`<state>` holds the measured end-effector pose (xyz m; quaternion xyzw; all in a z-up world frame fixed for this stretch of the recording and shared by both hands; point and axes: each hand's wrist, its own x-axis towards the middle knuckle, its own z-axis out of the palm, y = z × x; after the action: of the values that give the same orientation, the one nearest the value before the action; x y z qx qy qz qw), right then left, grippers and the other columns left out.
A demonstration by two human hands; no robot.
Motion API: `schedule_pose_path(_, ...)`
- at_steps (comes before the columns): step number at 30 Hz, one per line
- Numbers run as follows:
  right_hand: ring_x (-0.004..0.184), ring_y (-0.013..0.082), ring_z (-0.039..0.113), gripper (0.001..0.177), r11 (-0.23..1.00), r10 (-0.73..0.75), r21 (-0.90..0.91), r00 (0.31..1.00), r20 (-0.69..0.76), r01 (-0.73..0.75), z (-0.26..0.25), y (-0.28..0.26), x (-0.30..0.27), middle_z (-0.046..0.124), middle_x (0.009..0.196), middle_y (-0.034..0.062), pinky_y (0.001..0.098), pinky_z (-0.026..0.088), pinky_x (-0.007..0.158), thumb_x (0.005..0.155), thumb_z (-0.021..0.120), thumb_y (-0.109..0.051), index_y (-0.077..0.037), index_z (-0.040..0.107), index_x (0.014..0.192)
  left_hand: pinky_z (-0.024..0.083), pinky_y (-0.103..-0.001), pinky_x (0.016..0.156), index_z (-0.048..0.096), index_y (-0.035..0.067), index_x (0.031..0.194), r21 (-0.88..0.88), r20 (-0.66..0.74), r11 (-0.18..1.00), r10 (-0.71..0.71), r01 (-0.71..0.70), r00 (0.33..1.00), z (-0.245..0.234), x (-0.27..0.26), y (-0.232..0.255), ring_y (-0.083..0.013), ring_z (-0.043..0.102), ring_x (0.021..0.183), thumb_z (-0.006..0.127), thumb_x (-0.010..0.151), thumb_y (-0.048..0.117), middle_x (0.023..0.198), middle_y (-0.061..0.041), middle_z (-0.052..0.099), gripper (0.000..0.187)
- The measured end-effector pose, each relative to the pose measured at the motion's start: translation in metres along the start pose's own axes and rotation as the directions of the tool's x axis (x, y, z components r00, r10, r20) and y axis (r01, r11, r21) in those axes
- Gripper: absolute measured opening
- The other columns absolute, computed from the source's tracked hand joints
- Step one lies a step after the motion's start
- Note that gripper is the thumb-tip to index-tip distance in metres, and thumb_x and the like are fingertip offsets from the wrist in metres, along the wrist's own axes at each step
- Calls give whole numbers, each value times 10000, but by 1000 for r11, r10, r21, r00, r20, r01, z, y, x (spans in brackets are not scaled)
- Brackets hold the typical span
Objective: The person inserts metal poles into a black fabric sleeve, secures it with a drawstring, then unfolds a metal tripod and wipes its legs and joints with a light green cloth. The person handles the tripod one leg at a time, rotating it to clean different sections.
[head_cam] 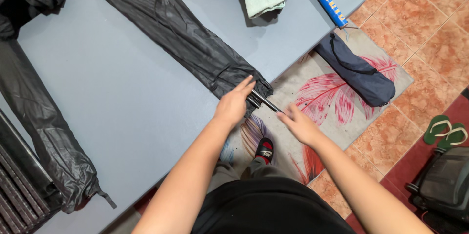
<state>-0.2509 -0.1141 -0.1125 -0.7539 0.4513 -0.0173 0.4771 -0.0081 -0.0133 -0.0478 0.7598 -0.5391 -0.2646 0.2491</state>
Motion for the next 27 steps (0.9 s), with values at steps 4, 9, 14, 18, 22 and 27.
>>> schedule_pose_path(4,774,202,582,486,978,-185,110,980,67,177,22,-55,34,596,981,149,337,499,662,897,743,-178,-95,477,1296,479,-412,1043,520,203,1457,-21,-8,998,-62,62,998,-3,0,1,-334,607,1240,449,866,-78,1619,35,399,658)
schedule_pose_path(9,749,146,567,667,972,-223,128,950,219,199,-12,-59,2,595,1069,52,301,507,637,730,728,26,-136,497,1334,426,-398,1089,473,216,1499,-27,-65,994,-112,110,992,-15,8,-16,-328,529,1318,401,832,-110,1599,-15,396,746)
schedule_pose_path(14,870,200,752,614,897,-9,407,911,413,-175,-43,-3,-34,659,1065,91,334,608,777,739,710,86,-110,529,1292,411,-377,1109,481,226,1492,-85,-70,990,-115,109,991,-19,8,-25,-318,509,1338,415,798,-122,1591,-21,405,779)
schedule_pose_path(18,911,247,769,383,837,76,488,936,343,-247,-33,13,-27,728,920,145,350,639,824,883,701,13,18,590,1249,422,-376,1105,490,209,1488,-77,-111,996,-58,49,992,-16,10,-27,-329,527,1331,438,804,-116,1579,-36,426,759)
schedule_pose_path(22,836,213,776,321,827,22,546,978,208,-134,-6,-4,-3,748,881,100,312,623,754,892,687,-32,38,612,1196,457,-390,1067,513,204,1475,-82,-80,996,-33,26,996,-20,8,-25,-345,575,1258,438,813,-118,1586,-18,427,740)
schedule_pose_path(27,678,150,688,206,865,-121,490,993,-10,110,23,-41,35,707,829,118,285,549,605,916,769,-41,77,639,1024,496,-386,1026,557,167,1432,-155,-101,977,133,-148,986,-23,-1,-11,-342,606,1230,481,774,-125,1575,-17,449,723)
